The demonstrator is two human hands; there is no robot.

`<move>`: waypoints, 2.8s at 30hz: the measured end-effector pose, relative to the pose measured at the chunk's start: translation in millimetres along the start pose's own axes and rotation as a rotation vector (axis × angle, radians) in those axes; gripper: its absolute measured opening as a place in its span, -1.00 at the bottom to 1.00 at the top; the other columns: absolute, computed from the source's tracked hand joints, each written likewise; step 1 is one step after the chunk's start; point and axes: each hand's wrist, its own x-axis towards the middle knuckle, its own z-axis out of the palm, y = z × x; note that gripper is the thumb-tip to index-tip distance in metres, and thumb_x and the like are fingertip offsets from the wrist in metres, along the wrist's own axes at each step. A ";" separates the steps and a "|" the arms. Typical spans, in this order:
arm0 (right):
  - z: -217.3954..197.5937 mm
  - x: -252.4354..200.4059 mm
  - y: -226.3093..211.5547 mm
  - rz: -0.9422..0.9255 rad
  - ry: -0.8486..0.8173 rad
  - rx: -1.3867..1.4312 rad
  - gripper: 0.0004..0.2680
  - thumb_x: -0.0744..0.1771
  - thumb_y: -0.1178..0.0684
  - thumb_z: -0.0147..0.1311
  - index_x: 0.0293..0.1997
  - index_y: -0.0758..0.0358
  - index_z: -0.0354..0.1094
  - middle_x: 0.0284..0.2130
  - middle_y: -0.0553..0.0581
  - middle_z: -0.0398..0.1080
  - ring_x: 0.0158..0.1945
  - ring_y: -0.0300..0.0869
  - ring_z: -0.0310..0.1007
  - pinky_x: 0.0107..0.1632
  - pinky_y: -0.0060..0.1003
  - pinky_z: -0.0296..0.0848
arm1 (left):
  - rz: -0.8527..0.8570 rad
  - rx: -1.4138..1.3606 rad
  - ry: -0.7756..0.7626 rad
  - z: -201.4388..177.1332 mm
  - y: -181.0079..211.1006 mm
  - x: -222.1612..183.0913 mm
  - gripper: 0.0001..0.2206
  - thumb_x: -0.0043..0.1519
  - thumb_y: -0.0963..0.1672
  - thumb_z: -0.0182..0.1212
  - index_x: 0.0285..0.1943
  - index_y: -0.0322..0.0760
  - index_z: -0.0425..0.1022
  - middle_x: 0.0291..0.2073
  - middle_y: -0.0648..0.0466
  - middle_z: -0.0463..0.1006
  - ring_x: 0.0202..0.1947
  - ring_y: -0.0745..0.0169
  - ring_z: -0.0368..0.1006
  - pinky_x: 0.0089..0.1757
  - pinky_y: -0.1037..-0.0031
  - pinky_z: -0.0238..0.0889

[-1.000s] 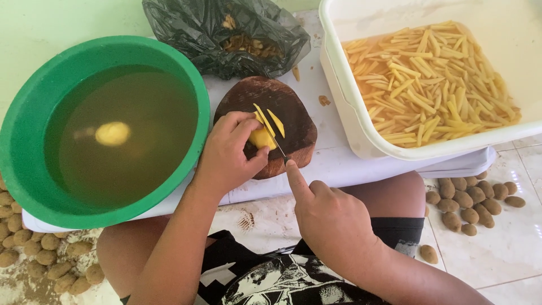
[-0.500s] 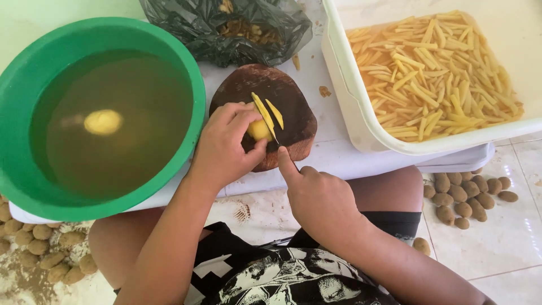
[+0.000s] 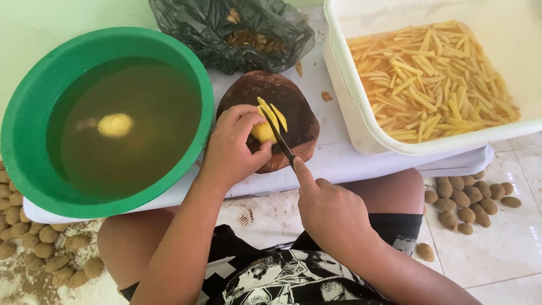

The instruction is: Slicing peeled potatoes into thin strips for French fries using a knife on a wooden block.

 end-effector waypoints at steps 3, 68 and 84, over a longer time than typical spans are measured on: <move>-5.7 2.8 1.5 0.004 -0.022 -0.018 -0.54 0.27 0.09 0.02 0.37 0.00 0.23 -0.77 -0.07 0.16 -0.84 -0.06 0.15 -0.79 -0.14 0.16 | -0.015 -0.016 0.007 -2.2 3.3 2.1 -0.69 0.02 -0.21 0.29 -0.05 -0.38 0.45 -0.01 -0.13 0.42 0.01 -0.10 0.41 0.03 0.19 0.35; -2.6 33.1 -13.1 -0.115 -0.108 -0.056 -0.51 0.28 0.09 0.04 0.42 0.04 0.19 -0.64 -0.01 0.42 -0.68 -0.19 0.46 -0.61 -0.30 0.48 | 0.071 0.056 0.071 13.3 -18.4 -3.1 -0.70 0.04 -0.10 0.39 -0.08 -0.22 0.48 -0.12 -0.01 0.46 -0.07 -0.10 0.48 -0.03 0.20 0.37; 2.6 -2.5 -1.8 -0.080 -0.002 -0.032 -0.49 0.22 0.13 0.05 0.39 0.07 0.23 -0.75 -0.08 0.18 -0.79 -0.13 0.16 -0.78 -0.18 0.17 | 0.024 0.002 0.024 -0.8 1.6 -1.8 -0.72 0.04 -0.21 0.28 -0.07 -0.38 0.41 0.00 -0.15 0.42 0.01 -0.14 0.42 0.02 0.15 0.36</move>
